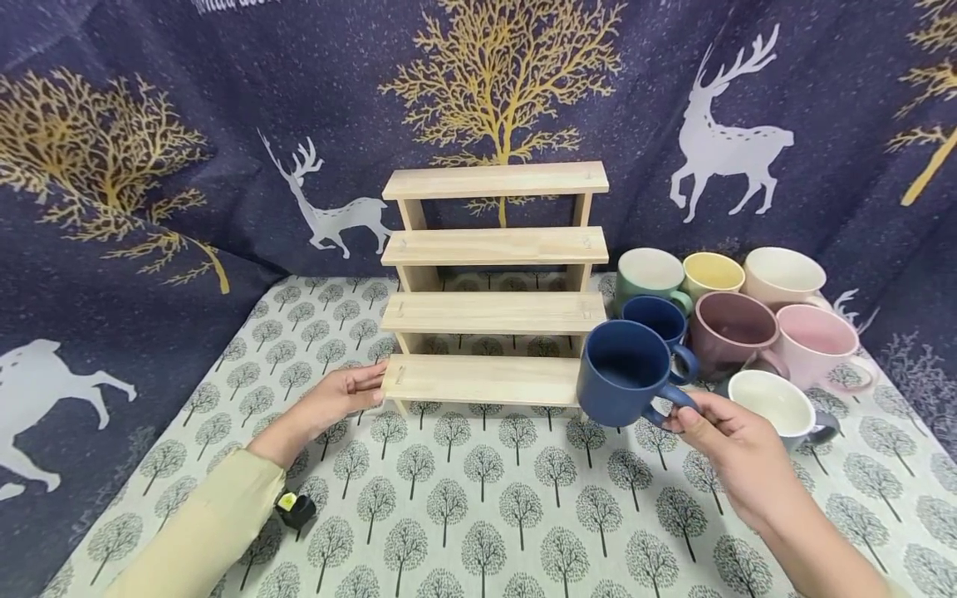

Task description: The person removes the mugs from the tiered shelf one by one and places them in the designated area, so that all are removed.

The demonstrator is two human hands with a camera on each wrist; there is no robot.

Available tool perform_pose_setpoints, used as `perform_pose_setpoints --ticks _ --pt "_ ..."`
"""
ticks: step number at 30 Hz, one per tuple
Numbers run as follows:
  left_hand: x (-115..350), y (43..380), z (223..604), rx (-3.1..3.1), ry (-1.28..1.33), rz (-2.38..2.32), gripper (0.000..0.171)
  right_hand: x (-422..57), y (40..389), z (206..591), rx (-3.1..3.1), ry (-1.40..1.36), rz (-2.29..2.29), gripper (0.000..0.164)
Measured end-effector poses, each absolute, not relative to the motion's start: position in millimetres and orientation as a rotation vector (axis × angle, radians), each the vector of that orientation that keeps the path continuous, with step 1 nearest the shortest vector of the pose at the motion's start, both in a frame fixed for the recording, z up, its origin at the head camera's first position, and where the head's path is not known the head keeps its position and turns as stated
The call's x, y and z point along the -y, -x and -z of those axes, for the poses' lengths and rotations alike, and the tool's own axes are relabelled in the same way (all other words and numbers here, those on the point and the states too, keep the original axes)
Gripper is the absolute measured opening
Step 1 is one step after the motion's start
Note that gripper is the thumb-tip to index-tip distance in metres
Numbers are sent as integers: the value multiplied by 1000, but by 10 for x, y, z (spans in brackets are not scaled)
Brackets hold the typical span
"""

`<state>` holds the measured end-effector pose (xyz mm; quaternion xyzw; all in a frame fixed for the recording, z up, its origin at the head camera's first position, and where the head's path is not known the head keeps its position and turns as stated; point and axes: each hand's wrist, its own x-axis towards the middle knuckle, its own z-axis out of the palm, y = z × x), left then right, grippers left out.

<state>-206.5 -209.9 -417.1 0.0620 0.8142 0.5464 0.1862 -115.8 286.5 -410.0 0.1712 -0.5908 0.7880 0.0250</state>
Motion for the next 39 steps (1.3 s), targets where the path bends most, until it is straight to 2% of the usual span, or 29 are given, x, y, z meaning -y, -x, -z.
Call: perform_pose_setpoints --ticks 10,26,39 --pt "2083 2064 4171 -2309 -155 -1526 65 -3017 1102 4241 1657 -574 -2506 45" --pt "2095 2054 4151 -2305 -180 -1526 65 -3001 1055 4354 1538 -493 -2504 39" --pt "2099 2057 4159 -2311 -172 -1522 66 -3050 1118 4516 1646 -416 -2475 40"
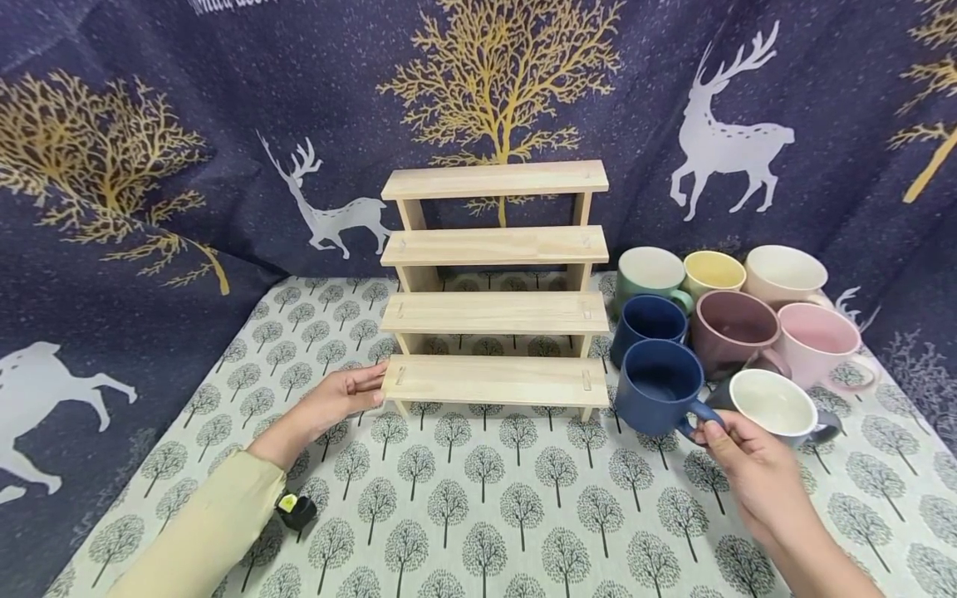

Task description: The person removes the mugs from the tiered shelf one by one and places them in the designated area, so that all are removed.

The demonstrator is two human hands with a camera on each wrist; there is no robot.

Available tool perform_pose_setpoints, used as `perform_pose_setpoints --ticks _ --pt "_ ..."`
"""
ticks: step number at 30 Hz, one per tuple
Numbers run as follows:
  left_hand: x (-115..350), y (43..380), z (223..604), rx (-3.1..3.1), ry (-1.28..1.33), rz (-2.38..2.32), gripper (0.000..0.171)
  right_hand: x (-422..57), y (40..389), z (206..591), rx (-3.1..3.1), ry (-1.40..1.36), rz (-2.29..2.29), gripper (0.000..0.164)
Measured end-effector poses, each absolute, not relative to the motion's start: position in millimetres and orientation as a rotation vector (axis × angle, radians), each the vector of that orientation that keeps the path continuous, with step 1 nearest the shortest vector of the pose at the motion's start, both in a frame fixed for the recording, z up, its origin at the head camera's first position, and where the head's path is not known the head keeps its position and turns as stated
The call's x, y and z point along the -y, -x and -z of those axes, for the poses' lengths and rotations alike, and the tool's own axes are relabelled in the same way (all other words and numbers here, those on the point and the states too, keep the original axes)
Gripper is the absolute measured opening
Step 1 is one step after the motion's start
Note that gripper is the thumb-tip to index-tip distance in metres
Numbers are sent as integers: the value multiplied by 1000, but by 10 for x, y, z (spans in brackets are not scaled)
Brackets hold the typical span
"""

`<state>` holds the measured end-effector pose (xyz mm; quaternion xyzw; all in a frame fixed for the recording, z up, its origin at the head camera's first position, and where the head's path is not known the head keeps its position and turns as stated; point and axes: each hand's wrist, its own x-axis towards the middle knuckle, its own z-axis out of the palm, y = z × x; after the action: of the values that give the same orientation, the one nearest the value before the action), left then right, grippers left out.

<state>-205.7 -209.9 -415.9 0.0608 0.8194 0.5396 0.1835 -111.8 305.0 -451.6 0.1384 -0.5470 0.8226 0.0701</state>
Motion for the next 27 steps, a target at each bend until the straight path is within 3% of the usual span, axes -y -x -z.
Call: perform_pose_setpoints --ticks 21,27 --pt "2096 2065 4161 -2288 -186 -1541 65 -3058 1140 4683 1655 -327 -2567 37" --pt "2088 2061 4163 -2292 -174 -1538 65 -3107 1137 4653 1843 -168 -2496 37"
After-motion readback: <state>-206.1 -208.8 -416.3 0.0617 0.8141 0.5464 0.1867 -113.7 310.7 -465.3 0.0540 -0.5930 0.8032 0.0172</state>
